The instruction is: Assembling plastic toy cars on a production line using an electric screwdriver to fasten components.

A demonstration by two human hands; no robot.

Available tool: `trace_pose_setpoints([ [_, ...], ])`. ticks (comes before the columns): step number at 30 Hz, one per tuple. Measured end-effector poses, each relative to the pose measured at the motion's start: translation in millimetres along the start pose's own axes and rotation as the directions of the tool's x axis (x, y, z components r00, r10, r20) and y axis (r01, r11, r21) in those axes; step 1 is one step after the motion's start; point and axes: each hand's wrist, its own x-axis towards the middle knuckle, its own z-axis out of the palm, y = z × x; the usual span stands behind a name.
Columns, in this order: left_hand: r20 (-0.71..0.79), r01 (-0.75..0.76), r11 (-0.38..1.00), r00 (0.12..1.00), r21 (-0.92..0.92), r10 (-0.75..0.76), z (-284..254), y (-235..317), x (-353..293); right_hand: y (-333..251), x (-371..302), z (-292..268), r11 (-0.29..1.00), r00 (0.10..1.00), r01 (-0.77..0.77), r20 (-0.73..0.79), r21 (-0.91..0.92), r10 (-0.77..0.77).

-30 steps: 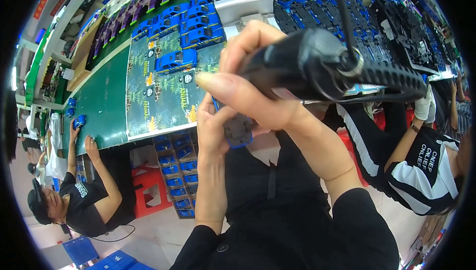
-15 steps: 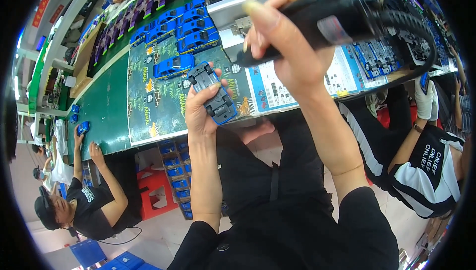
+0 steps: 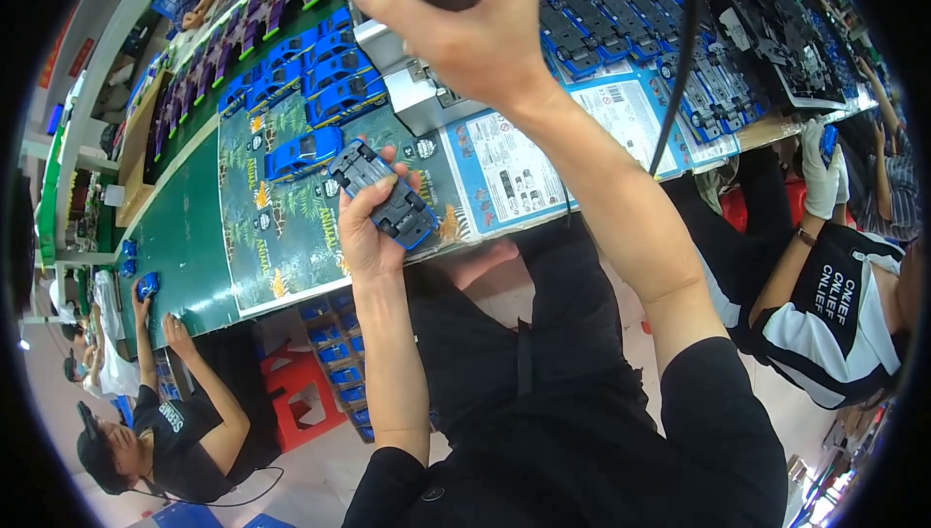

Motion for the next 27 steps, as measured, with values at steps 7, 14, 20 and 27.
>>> trace_pose_setpoints([
  [7,-0.023,-0.022,1.0,1.0,0.0,0.022,0.1,-5.2,3.5,1.9,25.3,15.4,0.993,0.982,-0.003,0.185,-0.121,0.025],
  [14,-0.021,-0.046,0.999,0.999,0.023,0.047,5.8,-8.6,6.3,-19.4,-34.2,-13.4,0.896,0.932,-0.303,0.297,0.326,0.208],
  [20,-0.029,-0.05,0.998,0.998,0.039,0.051,0.5,-5.9,6.5,-22.5,-71.9,4.0,0.875,0.932,-0.337,0.256,0.348,0.257],
  [27,-0.046,-0.014,1.0,0.999,0.027,0.015,0.1,-9.1,8.0,-15.0,-86.5,6.8,0.907,0.899,-0.367,0.329,0.206,0.289],
])
